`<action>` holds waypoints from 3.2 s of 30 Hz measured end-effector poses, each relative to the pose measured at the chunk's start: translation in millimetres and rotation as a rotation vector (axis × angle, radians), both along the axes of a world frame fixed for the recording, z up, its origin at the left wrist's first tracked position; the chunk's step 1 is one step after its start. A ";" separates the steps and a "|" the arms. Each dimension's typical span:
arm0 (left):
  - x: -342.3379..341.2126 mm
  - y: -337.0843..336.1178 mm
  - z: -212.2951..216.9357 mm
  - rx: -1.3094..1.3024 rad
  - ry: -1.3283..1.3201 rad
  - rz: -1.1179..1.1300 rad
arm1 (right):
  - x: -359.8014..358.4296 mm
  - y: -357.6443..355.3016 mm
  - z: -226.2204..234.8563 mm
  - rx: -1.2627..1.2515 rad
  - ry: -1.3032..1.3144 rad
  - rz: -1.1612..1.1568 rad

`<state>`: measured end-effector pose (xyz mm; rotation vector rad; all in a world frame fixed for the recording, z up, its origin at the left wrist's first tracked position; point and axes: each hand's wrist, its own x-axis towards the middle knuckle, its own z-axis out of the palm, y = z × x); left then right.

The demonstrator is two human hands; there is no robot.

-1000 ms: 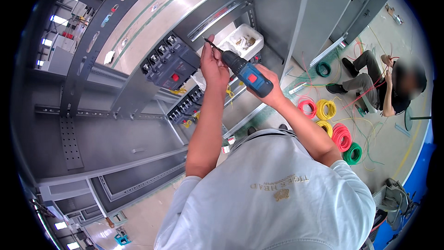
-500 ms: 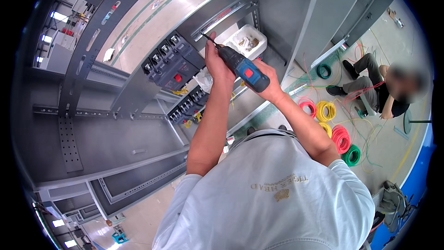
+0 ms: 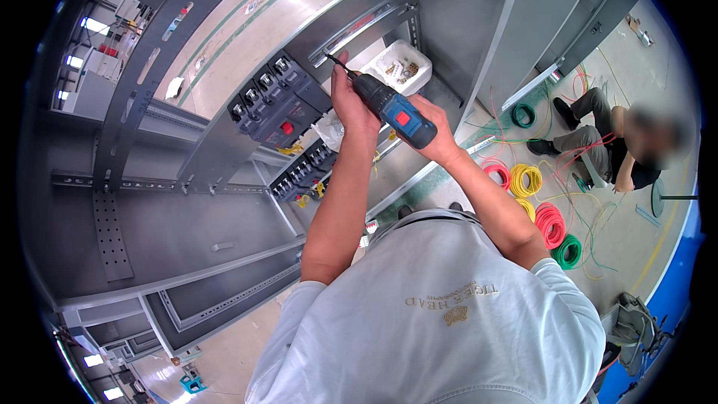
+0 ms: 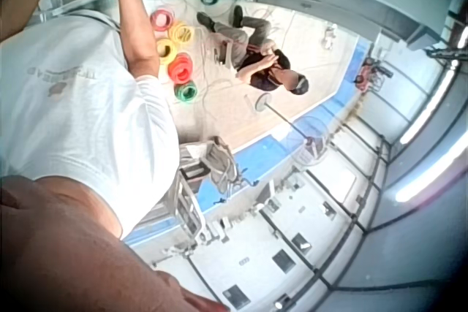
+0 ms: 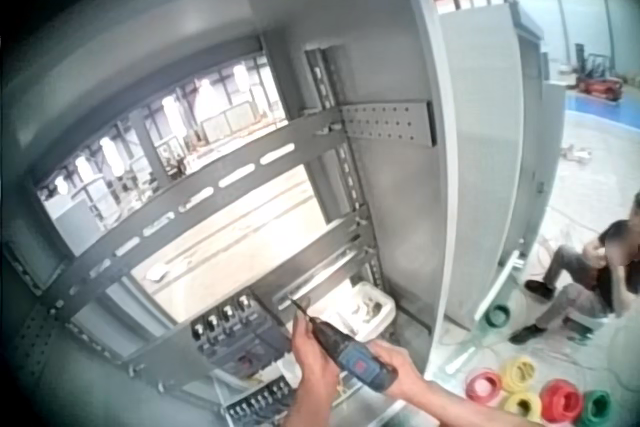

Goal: The person uses a cordless drill to fasten screws into a metal electrical cabinet, repeatedly retrieving screws from a white parts tray and securing components inside the cabinet. A coworker is visible in the background handling colored cables.

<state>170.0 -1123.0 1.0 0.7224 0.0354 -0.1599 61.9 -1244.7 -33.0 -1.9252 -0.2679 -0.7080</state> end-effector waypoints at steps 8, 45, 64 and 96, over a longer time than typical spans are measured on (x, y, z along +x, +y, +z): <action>15.3 -4.5 -7.3 0.013 0.056 0.118 | -1.6 0.6 4.8 0.024 0.025 0.026; 29.0 -7.2 0.2 -0.010 0.071 0.162 | 1.6 6.4 1.0 0.052 0.020 0.031; 12.0 -1.4 9.7 0.042 0.126 0.058 | -1.7 12.4 17.1 0.034 0.044 -0.008; -76.5 60.2 -72.3 0.166 0.098 -0.164 | -2.6 15.8 23.7 0.019 0.088 -0.029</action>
